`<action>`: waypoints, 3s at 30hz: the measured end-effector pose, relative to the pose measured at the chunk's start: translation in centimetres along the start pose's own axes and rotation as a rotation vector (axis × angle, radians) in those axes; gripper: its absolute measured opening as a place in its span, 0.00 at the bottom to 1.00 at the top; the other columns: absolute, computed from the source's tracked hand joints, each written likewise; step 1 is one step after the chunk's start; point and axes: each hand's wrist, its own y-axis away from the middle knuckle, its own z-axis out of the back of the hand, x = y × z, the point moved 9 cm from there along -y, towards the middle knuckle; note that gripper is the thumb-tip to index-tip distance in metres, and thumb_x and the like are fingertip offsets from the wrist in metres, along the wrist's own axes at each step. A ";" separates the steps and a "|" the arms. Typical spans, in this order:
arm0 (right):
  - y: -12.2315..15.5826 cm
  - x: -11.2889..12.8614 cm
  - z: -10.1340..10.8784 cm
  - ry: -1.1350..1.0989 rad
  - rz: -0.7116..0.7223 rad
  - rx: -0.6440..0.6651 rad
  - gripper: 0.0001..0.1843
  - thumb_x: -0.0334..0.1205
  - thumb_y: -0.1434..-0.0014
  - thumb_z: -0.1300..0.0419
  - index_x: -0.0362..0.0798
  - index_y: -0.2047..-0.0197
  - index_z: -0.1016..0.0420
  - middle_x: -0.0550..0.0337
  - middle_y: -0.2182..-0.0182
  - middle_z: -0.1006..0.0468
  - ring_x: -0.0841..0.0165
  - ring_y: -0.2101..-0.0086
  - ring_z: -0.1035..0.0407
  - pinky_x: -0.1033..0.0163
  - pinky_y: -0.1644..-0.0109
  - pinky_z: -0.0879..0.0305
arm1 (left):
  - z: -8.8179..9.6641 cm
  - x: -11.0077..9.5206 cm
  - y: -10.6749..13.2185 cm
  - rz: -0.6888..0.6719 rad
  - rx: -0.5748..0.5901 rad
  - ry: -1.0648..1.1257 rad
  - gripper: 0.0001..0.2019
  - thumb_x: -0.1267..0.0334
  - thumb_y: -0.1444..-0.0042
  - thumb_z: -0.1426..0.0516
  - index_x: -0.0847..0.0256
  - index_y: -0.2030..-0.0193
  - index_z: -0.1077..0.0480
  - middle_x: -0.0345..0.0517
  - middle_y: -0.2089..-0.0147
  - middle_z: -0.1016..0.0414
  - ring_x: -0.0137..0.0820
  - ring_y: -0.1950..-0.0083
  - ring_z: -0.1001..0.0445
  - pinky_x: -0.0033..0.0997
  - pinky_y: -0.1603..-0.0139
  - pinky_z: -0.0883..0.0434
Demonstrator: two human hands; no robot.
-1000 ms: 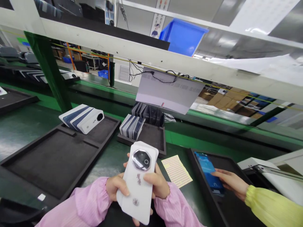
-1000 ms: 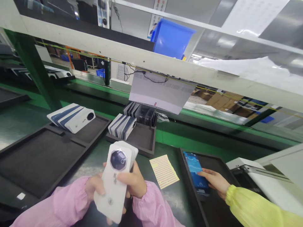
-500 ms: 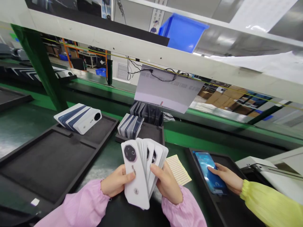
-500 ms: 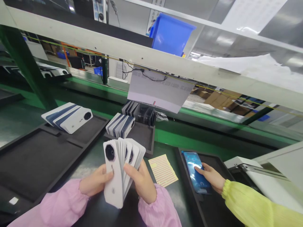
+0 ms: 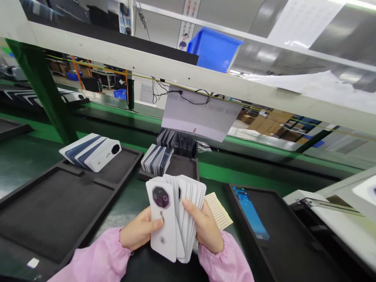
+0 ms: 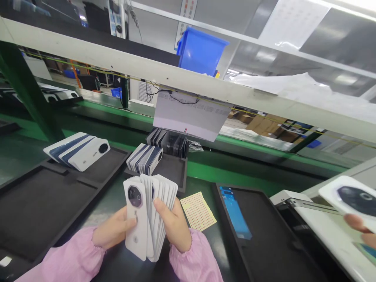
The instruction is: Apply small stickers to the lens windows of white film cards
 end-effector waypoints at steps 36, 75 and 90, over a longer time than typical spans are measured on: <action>3.3 -7.1 3.1 0.221 0.159 -0.165 0.36 0.54 0.56 0.34 0.52 0.45 0.38 0.51 0.50 0.28 0.52 0.49 0.36 0.48 0.45 0.40 | 0.6 -0.1 0.9 -0.104 -0.052 -0.380 0.25 0.54 0.49 0.41 0.59 0.45 0.36 0.52 0.51 0.27 0.39 0.52 0.28 0.44 0.48 0.34; 3.0 -13.7 7.8 0.575 0.140 -0.135 0.17 0.50 0.53 0.37 0.45 0.66 0.22 0.51 0.69 0.21 0.60 0.66 0.27 0.57 0.59 0.32 | 3.8 -12.0 -4.0 -0.588 -0.730 -1.766 0.30 0.63 0.42 0.55 0.66 0.34 0.59 0.58 0.30 0.66 0.47 0.30 0.72 0.61 0.37 0.67; 1.7 -11.8 5.1 0.535 0.185 0.012 0.15 0.44 0.48 0.40 0.47 0.58 0.24 0.55 0.63 0.20 0.61 0.61 0.28 0.57 0.54 0.34 | 5.5 -14.1 -9.5 -0.296 -0.766 -2.180 0.37 0.39 0.50 0.52 0.59 0.37 0.44 0.60 0.34 0.48 0.57 0.34 0.56 0.66 0.42 0.61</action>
